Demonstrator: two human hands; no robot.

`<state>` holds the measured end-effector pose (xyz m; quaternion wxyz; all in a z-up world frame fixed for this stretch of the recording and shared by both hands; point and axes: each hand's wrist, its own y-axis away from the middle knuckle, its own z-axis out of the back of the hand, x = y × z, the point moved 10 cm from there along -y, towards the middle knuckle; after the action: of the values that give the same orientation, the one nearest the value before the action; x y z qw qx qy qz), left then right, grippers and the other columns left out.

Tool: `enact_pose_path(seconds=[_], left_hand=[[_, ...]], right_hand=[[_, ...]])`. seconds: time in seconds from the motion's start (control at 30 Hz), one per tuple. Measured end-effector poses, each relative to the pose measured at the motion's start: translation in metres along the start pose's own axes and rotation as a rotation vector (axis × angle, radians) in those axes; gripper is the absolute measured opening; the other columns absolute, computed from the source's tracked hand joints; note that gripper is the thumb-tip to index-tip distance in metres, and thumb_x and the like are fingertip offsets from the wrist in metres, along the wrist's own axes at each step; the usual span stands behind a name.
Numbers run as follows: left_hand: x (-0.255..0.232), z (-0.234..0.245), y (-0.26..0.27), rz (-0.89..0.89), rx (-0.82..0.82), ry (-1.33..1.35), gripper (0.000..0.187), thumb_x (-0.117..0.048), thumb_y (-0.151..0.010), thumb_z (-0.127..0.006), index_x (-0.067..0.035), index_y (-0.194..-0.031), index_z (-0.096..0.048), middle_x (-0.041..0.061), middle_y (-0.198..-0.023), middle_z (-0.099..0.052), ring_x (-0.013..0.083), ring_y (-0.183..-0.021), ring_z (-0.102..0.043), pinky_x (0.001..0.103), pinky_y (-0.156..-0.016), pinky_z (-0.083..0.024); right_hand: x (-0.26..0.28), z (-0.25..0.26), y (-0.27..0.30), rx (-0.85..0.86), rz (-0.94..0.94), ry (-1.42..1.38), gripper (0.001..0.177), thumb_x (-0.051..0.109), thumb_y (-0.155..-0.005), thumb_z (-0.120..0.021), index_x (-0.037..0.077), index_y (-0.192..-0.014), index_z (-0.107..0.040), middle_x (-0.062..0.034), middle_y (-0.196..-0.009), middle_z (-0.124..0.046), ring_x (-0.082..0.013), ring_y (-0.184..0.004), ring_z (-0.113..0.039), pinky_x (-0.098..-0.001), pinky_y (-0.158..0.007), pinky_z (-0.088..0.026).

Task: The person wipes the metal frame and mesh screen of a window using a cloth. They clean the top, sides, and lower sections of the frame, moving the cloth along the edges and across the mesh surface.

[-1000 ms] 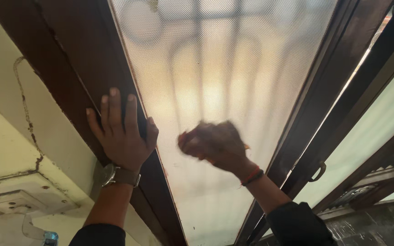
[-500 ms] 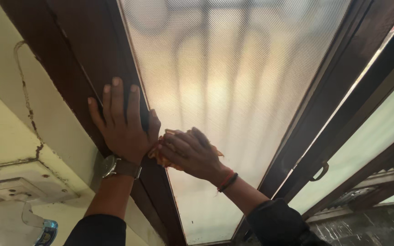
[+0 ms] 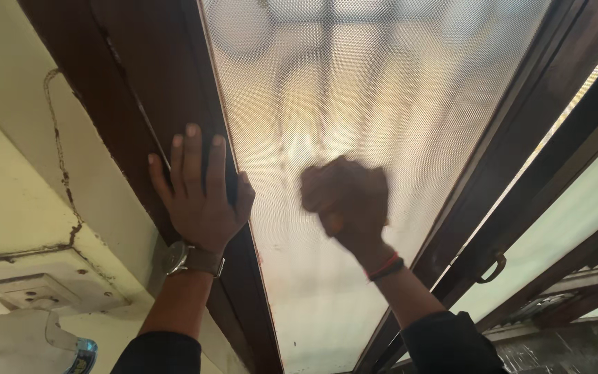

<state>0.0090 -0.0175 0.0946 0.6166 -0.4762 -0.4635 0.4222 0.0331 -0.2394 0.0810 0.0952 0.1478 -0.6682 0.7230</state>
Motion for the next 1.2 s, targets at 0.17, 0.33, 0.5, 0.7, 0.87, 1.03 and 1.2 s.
enact_pose_path(seconds=[0.17,0.33,0.5,0.7,0.87,1.03,1.2], left_hand=[[-0.001,0.004,-0.002,0.008,0.003,0.017,0.048,-0.036,-0.110,-0.053,-0.008,-0.149,-0.053,0.022,-0.155,-0.048,0.0402,-0.146,-0.047,0.069,-0.123,-0.026],[0.001,0.001,-0.001,0.007,-0.006,0.007,0.049,-0.039,-0.110,-0.050,-0.009,-0.148,-0.054,0.022,-0.154,-0.050,0.0398,-0.144,-0.049,0.069,-0.122,-0.026],[0.000,0.002,-0.002,0.007,-0.012,0.003,0.048,-0.038,-0.110,-0.049,-0.009,-0.148,-0.054,0.022,-0.154,-0.050,0.0399,-0.145,-0.049,0.069,-0.122,-0.026],[0.001,0.002,-0.001,-0.011,-0.012,0.004,0.049,-0.038,-0.111,-0.050,-0.008,-0.149,-0.055,0.022,-0.155,-0.049,0.0389,-0.146,-0.048,0.068,-0.122,-0.026],[0.001,0.001,-0.002,0.002,-0.020,-0.009,0.049,-0.037,-0.109,-0.051,-0.010,-0.150,-0.054,0.021,-0.155,-0.049,0.0372,-0.146,-0.048,0.068,-0.122,-0.027],[0.002,0.000,0.000,0.000,-0.013,0.004,0.051,-0.039,-0.108,-0.053,-0.010,-0.150,-0.053,0.020,-0.156,-0.048,0.0373,-0.146,-0.047,0.068,-0.122,-0.027],[-0.001,0.005,-0.004,-0.009,-0.022,-0.006,0.051,-0.038,-0.108,-0.057,-0.009,-0.150,-0.052,0.020,-0.157,-0.046,0.0375,-0.146,-0.046,0.068,-0.121,-0.028]], right_hand=[[0.032,-0.060,0.020,0.475,0.387,0.915,0.021,0.025,-0.094,-0.071,0.012,-0.111,-0.068,0.0000,-0.104,-0.066,-0.0164,-0.092,-0.063,-0.0346,-0.075,-0.042],[0.032,0.012,-0.030,-0.021,0.118,0.595,0.028,0.030,-0.096,-0.070,0.017,-0.120,-0.063,0.0011,-0.113,-0.063,-0.0148,-0.100,-0.064,-0.0346,-0.084,-0.052],[0.031,0.052,-0.048,-0.402,0.007,0.415,0.041,0.033,-0.095,-0.070,0.012,-0.126,-0.055,-0.0038,-0.120,-0.060,-0.0165,-0.106,-0.063,-0.0389,-0.090,-0.057],[-0.024,0.006,-0.011,0.086,-0.312,-0.239,0.040,0.038,-0.102,-0.071,0.000,-0.112,-0.063,-0.0077,-0.106,-0.062,-0.0215,-0.098,-0.060,-0.0373,-0.089,-0.052],[-0.046,0.053,-0.007,-0.018,-0.440,-1.455,0.039,0.041,-0.097,-0.072,0.006,-0.110,-0.062,-0.0115,-0.114,-0.062,-0.0233,-0.114,-0.060,-0.0308,-0.094,-0.055],[-0.053,0.100,-0.026,-0.340,-0.144,-0.130,0.041,0.037,-0.106,-0.067,0.008,-0.132,-0.053,-0.0055,-0.129,-0.060,-0.0150,-0.121,-0.062,-0.0286,-0.100,-0.055],[0.000,0.007,-0.038,0.024,0.084,0.120,0.010,0.019,-0.109,-0.069,0.019,-0.113,-0.060,0.0035,-0.110,-0.064,-0.0077,-0.099,-0.065,-0.0285,-0.098,-0.057]])
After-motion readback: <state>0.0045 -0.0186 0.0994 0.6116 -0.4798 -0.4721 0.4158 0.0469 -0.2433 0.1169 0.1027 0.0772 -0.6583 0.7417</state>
